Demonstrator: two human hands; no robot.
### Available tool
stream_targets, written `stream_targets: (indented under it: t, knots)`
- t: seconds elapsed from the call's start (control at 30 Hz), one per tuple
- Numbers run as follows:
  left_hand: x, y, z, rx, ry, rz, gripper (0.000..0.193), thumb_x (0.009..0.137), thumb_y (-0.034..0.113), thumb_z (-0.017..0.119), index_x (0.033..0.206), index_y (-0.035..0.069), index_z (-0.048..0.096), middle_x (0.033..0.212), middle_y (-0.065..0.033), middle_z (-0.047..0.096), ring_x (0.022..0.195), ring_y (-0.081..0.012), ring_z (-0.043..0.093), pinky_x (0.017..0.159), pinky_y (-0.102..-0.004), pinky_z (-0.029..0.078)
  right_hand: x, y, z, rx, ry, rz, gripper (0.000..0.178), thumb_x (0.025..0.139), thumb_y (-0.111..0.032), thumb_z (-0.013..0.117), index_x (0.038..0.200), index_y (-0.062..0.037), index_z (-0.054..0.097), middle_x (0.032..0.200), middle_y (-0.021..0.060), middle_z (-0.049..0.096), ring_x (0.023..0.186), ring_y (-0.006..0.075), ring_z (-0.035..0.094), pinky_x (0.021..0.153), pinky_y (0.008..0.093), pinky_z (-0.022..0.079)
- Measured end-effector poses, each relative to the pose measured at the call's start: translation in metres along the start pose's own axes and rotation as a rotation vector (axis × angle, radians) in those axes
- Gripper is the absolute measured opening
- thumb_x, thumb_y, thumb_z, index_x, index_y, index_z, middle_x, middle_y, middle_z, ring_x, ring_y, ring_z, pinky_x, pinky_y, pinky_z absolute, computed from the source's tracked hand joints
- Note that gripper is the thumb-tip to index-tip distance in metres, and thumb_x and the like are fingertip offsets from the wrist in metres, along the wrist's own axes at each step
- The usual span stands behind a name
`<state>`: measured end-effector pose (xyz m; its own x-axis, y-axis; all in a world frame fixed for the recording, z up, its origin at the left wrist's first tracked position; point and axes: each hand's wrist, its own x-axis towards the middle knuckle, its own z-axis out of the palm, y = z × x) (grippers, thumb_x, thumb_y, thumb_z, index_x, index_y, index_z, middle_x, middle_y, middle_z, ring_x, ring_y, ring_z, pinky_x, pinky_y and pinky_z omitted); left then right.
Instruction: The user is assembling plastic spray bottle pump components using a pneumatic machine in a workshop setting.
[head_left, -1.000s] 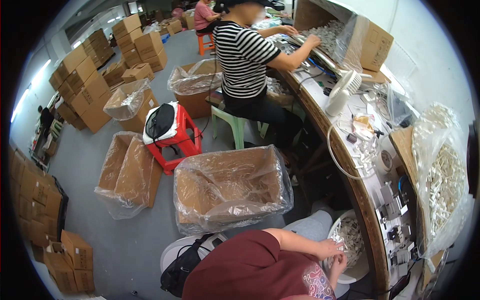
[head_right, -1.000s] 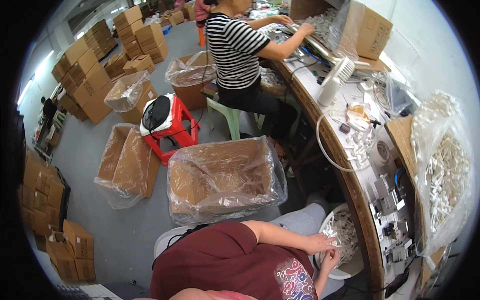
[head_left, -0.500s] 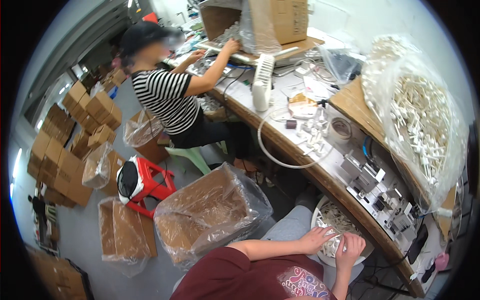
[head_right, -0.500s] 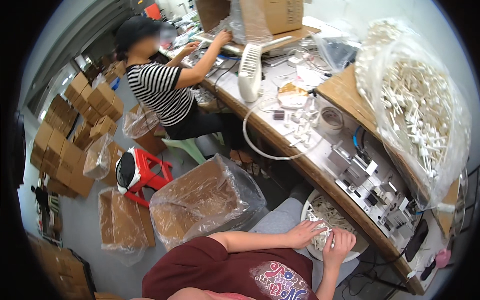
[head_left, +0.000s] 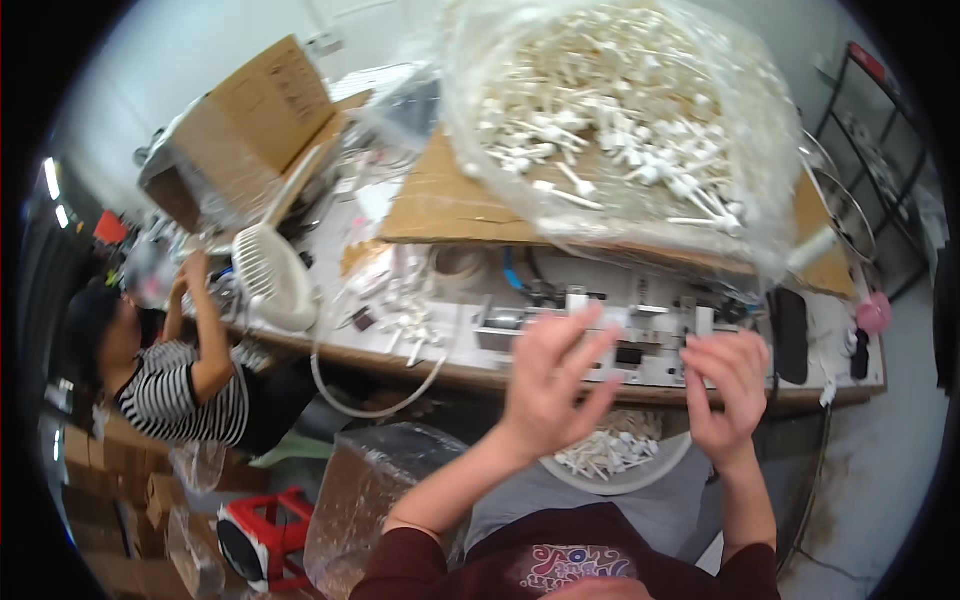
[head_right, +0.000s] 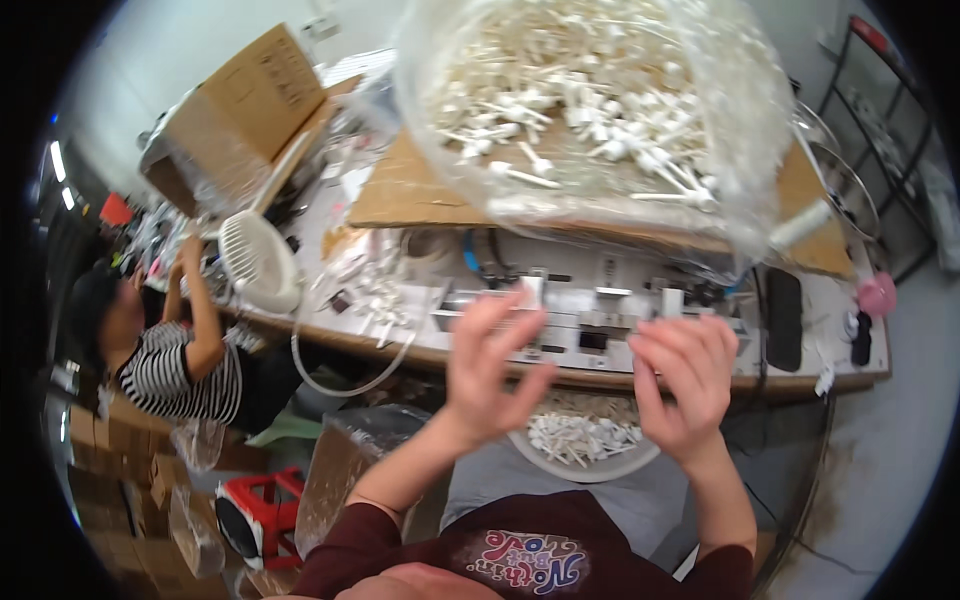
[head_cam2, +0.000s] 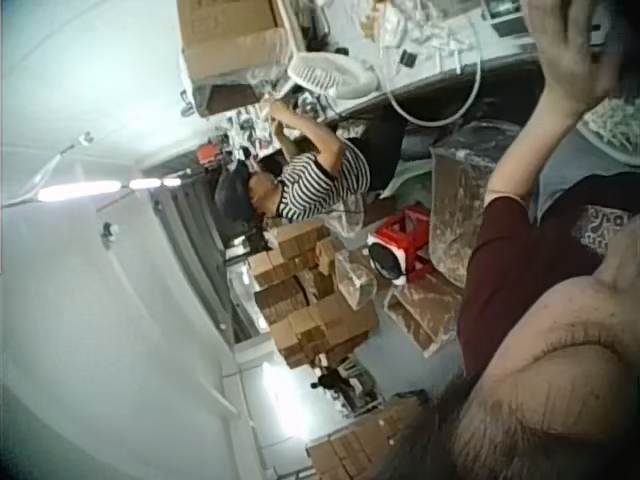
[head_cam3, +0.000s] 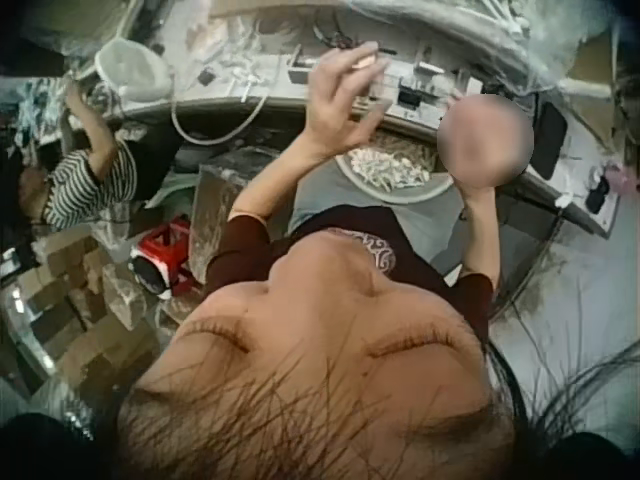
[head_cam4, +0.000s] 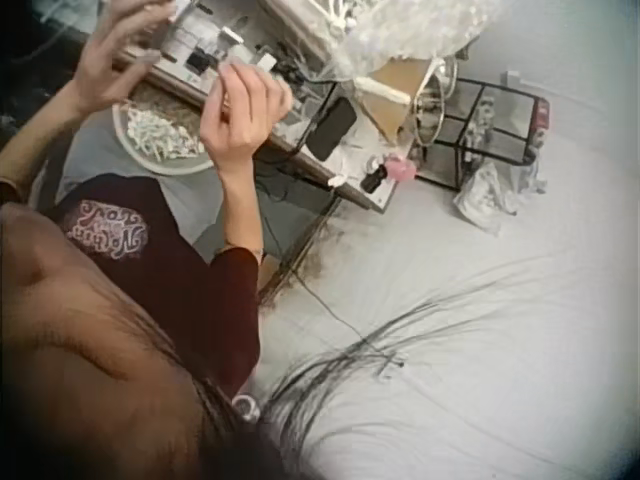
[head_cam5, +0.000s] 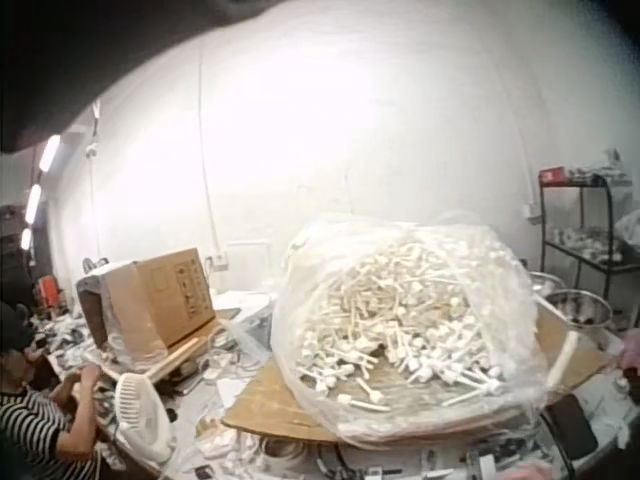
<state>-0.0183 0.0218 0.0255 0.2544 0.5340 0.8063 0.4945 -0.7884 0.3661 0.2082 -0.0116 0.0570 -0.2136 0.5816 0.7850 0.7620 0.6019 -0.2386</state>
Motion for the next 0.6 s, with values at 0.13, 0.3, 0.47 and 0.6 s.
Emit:
stream_targets:
  t: [0.13, 0.3, 0.47, 0.6]
  knots:
    - [0.076, -0.021, 0.012, 0.094, 0.131, 0.059, 0.041, 0.081, 0.009, 0.074, 0.121, 0.006, 0.065, 0.127, -0.0119, 0.061, 0.114, -0.0311, 0.057, 0.099, -0.0431, 0.04, 0.034, 0.037, -0.011, -0.085, 0.078, 0.016, 0.019, 0.078, 0.001, 0.07, 0.095, -0.0057, 0.071, 0.1, 0.0081, 0.071, 0.094, 0.0266, 0.065, 0.089, 0.0404, 0.045]
    - [0.135, -0.05, 0.045, 0.052, -0.065, 0.054, 0.031, 0.086, 0.003, 0.07, 0.117, 0.006, 0.067, 0.127, -0.0146, 0.062, 0.12, -0.0313, 0.057, 0.101, -0.0406, 0.045, 0.079, 0.085, 0.018, -0.035, 0.117, 0.13, 0.012, 0.083, -0.009, 0.067, 0.095, -0.0063, 0.07, 0.096, 0.0088, 0.07, 0.095, 0.0285, 0.065, 0.085, 0.039, 0.049]
    - [0.168, -0.085, 0.122, 0.095, -0.205, 0.092, 0.041, 0.087, 0.01, 0.07, 0.127, 0.009, 0.062, 0.135, -0.016, 0.059, 0.127, -0.0348, 0.053, 0.108, -0.0432, 0.042, 0.131, 0.122, 0.033, -0.396, -0.338, 0.423, 0.031, 0.079, -0.014, 0.073, 0.107, -0.0051, 0.063, 0.095, 0.0108, 0.072, 0.093, 0.0298, 0.069, 0.08, 0.0411, 0.054]
    - [0.173, -0.103, 0.14, 0.128, -0.423, -0.032, 0.041, 0.086, 0.018, 0.073, 0.125, 0.013, 0.063, 0.131, -0.0139, 0.06, 0.119, -0.0351, 0.058, 0.102, -0.0418, 0.046, 0.148, 0.127, 0.046, -0.575, -0.501, 0.481, 0.042, 0.074, -0.015, 0.075, 0.112, -0.0067, 0.059, 0.094, 0.012, 0.072, 0.094, 0.0316, 0.07, 0.079, 0.0436, 0.055]
